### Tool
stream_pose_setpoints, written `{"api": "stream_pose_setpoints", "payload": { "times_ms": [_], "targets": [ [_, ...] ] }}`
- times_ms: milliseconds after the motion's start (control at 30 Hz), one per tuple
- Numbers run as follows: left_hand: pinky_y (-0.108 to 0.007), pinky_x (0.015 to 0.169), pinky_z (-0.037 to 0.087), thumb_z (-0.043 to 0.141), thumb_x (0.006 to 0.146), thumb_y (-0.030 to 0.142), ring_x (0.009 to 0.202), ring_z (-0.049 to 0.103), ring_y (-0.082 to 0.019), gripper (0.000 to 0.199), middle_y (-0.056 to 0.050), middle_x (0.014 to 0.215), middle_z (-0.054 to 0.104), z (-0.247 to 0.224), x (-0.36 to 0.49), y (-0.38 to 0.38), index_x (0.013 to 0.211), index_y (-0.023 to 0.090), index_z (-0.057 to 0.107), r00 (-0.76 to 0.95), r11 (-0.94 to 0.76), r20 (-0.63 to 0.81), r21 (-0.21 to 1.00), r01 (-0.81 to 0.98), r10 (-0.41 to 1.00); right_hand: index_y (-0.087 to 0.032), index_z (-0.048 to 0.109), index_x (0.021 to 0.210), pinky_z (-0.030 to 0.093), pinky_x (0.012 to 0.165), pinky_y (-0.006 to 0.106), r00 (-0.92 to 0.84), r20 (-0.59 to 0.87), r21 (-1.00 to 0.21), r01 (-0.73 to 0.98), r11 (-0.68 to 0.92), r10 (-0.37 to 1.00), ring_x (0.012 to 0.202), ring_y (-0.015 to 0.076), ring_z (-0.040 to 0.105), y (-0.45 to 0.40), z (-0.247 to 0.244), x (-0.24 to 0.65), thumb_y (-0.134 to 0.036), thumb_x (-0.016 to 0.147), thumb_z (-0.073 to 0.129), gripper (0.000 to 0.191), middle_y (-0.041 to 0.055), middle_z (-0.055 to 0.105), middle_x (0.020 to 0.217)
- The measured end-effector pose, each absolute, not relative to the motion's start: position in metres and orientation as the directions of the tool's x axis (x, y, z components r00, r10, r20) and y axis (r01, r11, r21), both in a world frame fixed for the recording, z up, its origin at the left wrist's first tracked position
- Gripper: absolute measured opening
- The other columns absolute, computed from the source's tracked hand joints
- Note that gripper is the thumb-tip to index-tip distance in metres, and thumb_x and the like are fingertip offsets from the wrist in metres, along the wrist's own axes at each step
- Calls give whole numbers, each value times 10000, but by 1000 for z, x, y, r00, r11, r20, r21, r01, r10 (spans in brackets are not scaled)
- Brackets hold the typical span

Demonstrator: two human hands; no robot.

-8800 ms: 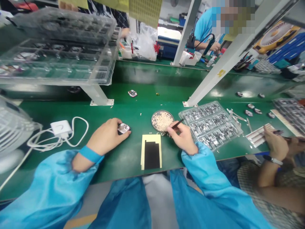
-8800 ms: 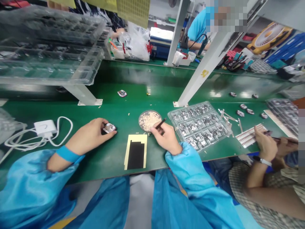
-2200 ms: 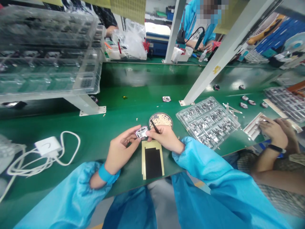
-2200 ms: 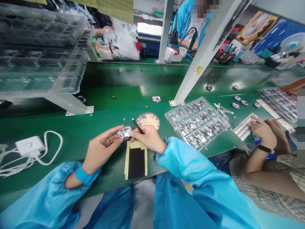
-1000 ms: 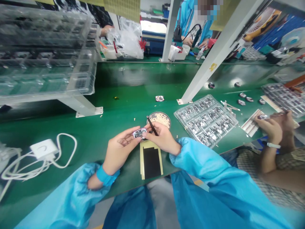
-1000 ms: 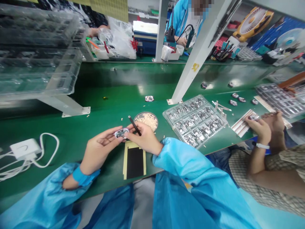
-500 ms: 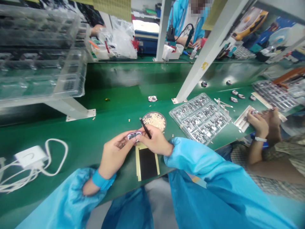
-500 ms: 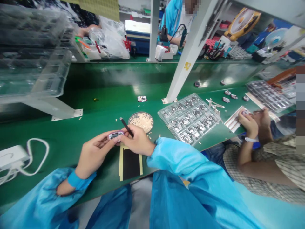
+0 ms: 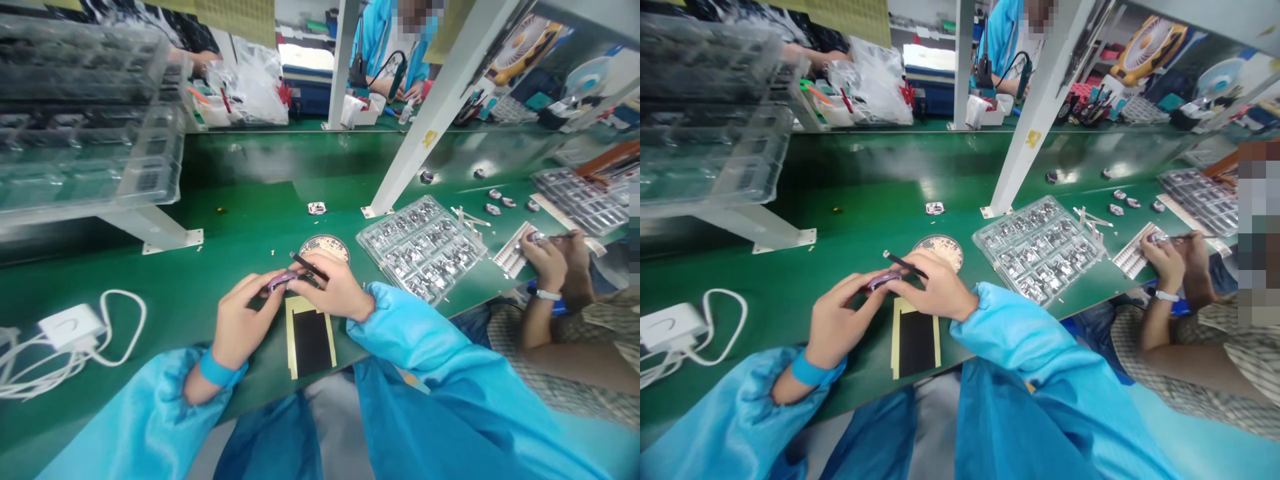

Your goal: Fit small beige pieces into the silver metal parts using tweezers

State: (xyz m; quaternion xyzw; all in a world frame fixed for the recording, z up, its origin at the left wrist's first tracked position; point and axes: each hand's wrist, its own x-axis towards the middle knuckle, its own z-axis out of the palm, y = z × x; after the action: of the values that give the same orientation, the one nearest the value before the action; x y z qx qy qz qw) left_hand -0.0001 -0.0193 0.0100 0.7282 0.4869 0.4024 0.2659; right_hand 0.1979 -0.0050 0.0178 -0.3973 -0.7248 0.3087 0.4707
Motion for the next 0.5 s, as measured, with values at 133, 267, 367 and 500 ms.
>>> {"api": "stream_pose_setpoints", "payload": {
  "times_ms": [133,267,367,500],
  "targets": [
    [-253,734,449,649,934,290,741,567,-143,229,2,864,645,11,2,-21,1144,228,715,218,-402,339,774,490,915,-171,680,988,512,808,313,-282,514,-757,296,583,810,884,180,609,-5,16,202,-308,948,640,148,78,633,934],
    [-251,714,437,649,931,295,719,547,-141,238,10,824,616,7,1,-21,1149,222,710,212,-380,316,786,487,925,-172,687,989,496,744,292,-328,544,-722,285,630,772,837,161,594,-2,12,203,-300,943,655,140,64,615,913],
    [-255,713,437,633,938,303,720,541,-143,247,1,859,633,6,-1,-21,1159,222,708,225,-360,285,796,486,932,-172,702,991,494,736,284,-330,545,-717,292,633,770,830,154,596,-1,10,204,-287,938,661,133,60,611,914],
    [-254,689,429,627,940,292,706,522,-139,248,4,846,624,6,-1,-21,1162,221,710,240,-361,274,791,494,931,-176,710,1011,499,743,277,-344,538,-709,309,634,770,841,152,599,-2,9,204,-273,939,657,132,58,618,916]
  ]
}}
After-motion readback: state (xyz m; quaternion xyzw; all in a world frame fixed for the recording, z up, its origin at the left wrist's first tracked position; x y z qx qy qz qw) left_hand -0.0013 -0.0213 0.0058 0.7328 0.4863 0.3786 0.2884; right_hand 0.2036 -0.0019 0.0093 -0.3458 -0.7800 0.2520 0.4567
